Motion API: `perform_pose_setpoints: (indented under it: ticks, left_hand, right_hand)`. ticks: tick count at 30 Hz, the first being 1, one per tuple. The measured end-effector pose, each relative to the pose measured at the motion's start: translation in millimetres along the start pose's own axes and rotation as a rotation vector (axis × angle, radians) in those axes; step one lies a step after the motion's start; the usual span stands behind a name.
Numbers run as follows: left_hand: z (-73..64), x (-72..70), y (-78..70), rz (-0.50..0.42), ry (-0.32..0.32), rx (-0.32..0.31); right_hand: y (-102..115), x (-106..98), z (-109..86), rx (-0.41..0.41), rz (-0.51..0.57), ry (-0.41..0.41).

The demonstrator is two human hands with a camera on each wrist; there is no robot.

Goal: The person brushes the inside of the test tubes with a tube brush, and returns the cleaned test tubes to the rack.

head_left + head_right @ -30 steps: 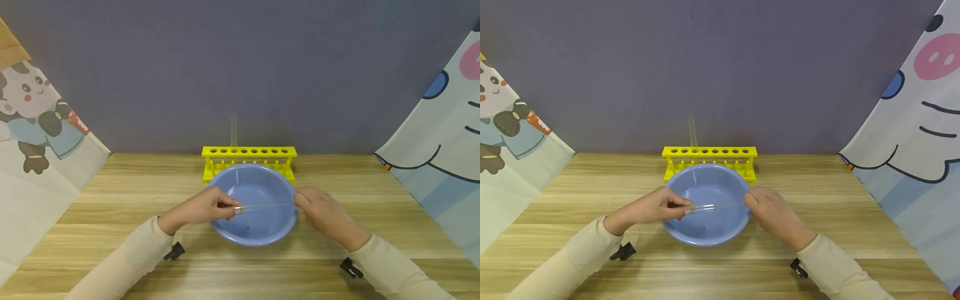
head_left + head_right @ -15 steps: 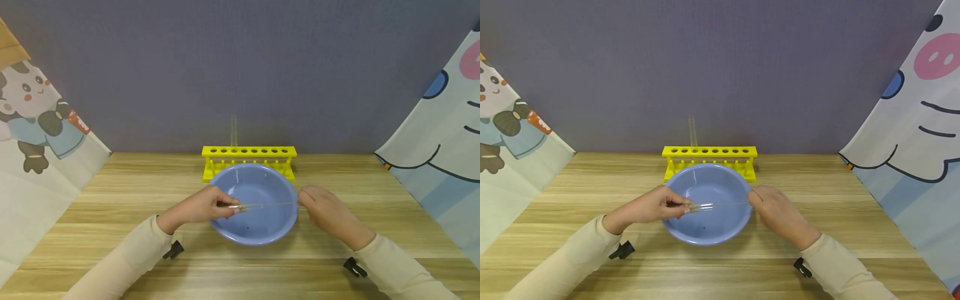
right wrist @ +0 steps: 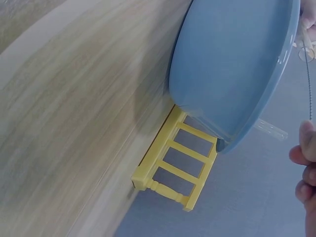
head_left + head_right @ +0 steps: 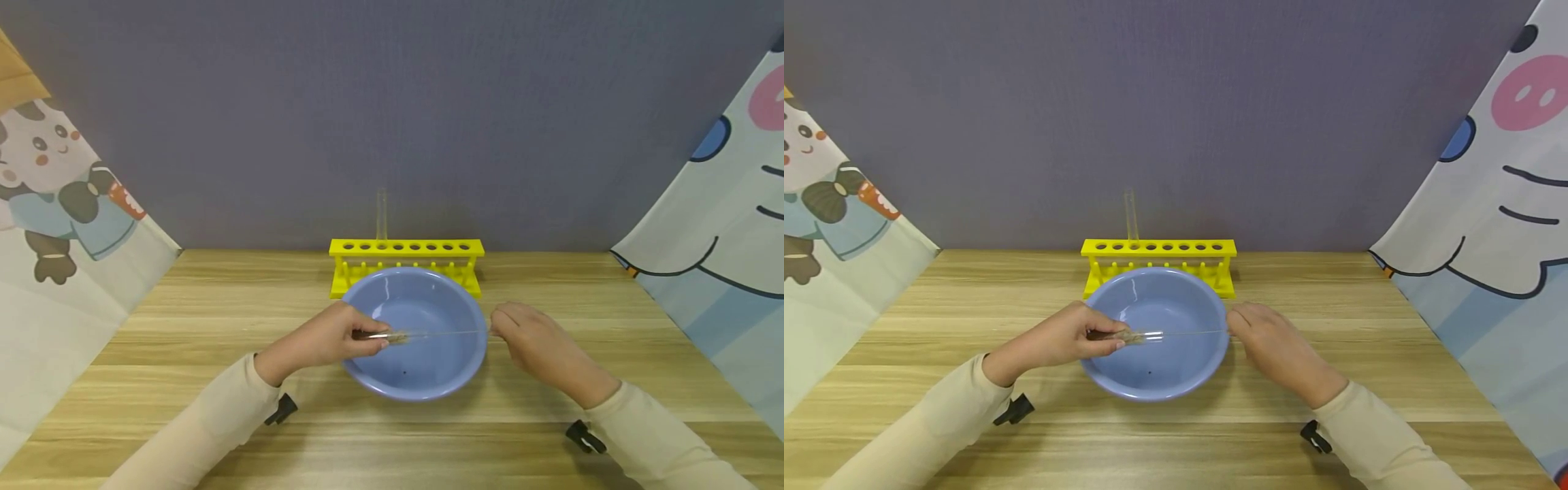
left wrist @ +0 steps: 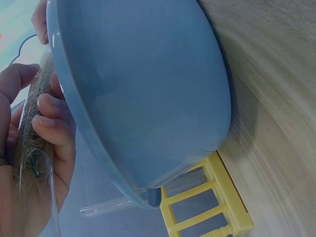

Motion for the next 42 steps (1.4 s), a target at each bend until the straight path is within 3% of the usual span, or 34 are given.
perform_pose_setpoints:
  ticks: [6,12,28,34,38,42]
  left_hand:
    - [-0.4,-0.1,-0.7,0.047,-0.006,0.03]
    - [2.4,0.9,0.3,0.035,0.003,0.01]
    - [3.8,-4.1,1.0,0.036,-0.018,-0.007]
    - [4.0,-5.6,-0.1,0.044,-0.026,-0.003]
    - [4.0,-6.1,-1.0,0.105,-0.036,0.038]
    - [4.4,-5.9,-3.1,0.218,-0.06,0.145]
  right_hand:
    - [-1.3,-0.5,-0.8,0.017,0.012,0.025]
    - [-4.0,0.2,-1.8,0.071,0.0,0.053]
    - [-0.2,-1.7,2.8,0.071,-0.023,-0.039]
    - [4.0,-0.2,7.1,0.07,-0.056,-0.007]
    - [4.6,3.2,8.3,0.089,-0.046,0.068]
    - [3.1,4.6,9.5,0.114,-0.013,0.125]
Point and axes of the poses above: each hand's wrist, its own z-axis towards the middle knuckle, its own x-axis out of the palm, y = z × x, the point moved 6 cm from there along z, towards the middle knuckle, and after that the axes turned 10 degrees about x, right-handed, at the moved point
